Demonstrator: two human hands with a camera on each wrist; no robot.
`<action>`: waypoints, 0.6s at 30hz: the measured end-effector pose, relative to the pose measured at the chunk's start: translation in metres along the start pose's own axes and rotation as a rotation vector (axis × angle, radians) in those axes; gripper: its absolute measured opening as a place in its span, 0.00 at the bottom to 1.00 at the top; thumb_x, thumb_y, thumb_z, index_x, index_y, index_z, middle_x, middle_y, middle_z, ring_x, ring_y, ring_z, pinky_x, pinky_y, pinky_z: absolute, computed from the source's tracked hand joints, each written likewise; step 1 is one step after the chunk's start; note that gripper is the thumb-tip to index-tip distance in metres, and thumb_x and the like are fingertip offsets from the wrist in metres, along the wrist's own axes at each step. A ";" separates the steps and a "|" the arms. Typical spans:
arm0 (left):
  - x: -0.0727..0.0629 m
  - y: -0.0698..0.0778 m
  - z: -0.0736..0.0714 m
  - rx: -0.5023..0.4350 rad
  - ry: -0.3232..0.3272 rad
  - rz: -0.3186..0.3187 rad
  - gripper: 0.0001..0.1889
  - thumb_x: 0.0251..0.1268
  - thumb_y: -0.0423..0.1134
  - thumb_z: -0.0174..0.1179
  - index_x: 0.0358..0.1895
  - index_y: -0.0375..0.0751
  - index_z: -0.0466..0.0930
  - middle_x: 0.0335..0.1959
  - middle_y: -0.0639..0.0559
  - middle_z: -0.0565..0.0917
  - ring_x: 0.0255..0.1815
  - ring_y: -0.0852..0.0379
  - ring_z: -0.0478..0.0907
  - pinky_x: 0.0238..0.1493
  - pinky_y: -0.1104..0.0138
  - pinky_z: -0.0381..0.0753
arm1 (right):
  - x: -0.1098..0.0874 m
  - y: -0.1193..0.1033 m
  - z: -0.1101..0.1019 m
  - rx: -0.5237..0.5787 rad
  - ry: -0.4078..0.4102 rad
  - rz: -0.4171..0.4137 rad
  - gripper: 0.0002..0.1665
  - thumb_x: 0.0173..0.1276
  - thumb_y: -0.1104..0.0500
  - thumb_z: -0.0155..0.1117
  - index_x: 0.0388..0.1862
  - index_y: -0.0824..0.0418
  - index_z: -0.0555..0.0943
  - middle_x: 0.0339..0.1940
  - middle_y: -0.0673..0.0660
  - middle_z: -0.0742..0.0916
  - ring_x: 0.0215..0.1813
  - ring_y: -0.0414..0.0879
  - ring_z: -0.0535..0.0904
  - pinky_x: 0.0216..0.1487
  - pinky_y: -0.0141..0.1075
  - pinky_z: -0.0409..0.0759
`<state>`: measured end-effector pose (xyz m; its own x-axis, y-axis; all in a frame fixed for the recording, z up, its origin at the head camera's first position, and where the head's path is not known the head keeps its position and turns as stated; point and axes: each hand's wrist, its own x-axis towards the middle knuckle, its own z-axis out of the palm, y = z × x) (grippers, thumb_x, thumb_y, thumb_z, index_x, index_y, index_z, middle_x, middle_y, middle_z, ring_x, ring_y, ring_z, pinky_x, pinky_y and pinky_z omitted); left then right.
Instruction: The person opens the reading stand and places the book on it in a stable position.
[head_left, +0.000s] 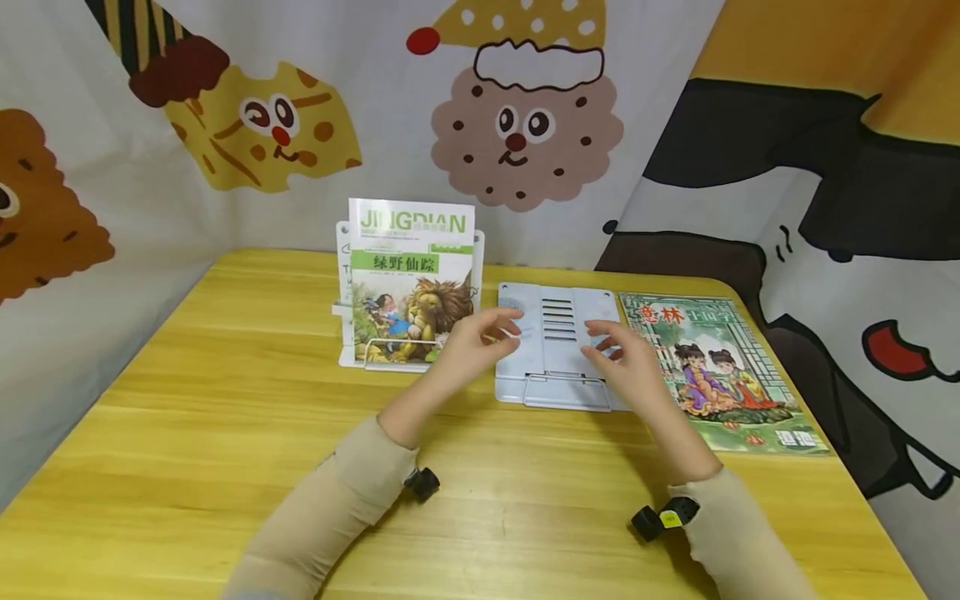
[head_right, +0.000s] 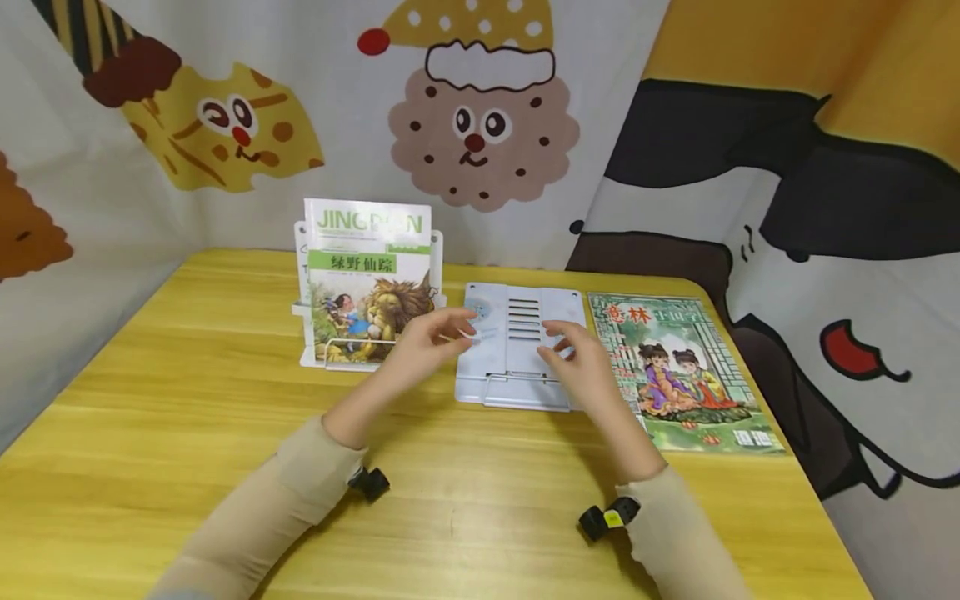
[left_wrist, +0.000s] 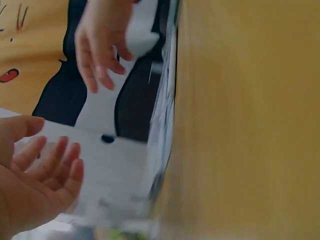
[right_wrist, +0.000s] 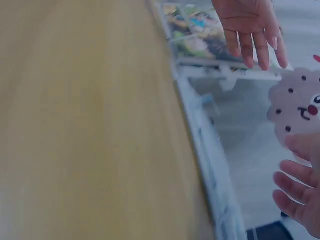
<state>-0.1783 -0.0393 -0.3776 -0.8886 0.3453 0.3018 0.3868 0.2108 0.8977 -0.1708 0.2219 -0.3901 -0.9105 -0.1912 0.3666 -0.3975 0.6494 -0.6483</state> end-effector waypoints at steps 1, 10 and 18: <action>0.000 -0.004 0.004 -0.023 -0.023 -0.029 0.19 0.63 0.30 0.61 0.58 0.36 0.77 0.41 0.43 0.84 0.39 0.53 0.81 0.40 0.65 0.80 | -0.003 0.004 -0.001 -0.016 -0.030 0.011 0.20 0.64 0.63 0.67 0.56 0.63 0.79 0.46 0.61 0.84 0.39 0.51 0.80 0.36 0.45 0.79; -0.005 -0.031 0.026 -0.140 -0.161 -0.288 0.22 0.62 0.30 0.61 0.60 0.31 0.74 0.41 0.43 0.83 0.38 0.48 0.81 0.38 0.66 0.80 | -0.022 0.025 -0.010 -0.047 -0.232 0.098 0.21 0.66 0.60 0.66 0.57 0.65 0.79 0.40 0.58 0.85 0.35 0.49 0.80 0.27 0.38 0.78; -0.007 -0.038 0.031 -0.093 -0.222 -0.327 0.24 0.61 0.29 0.62 0.62 0.34 0.74 0.45 0.44 0.83 0.44 0.53 0.79 0.44 0.66 0.78 | -0.034 0.038 -0.011 -0.035 -0.256 0.103 0.20 0.63 0.63 0.68 0.53 0.66 0.80 0.35 0.56 0.84 0.30 0.45 0.80 0.26 0.34 0.77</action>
<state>-0.1795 -0.0215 -0.4238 -0.8823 0.4651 -0.0720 0.0597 0.2623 0.9631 -0.1536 0.2609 -0.4201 -0.9468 -0.2999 0.1164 -0.3012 0.6993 -0.6482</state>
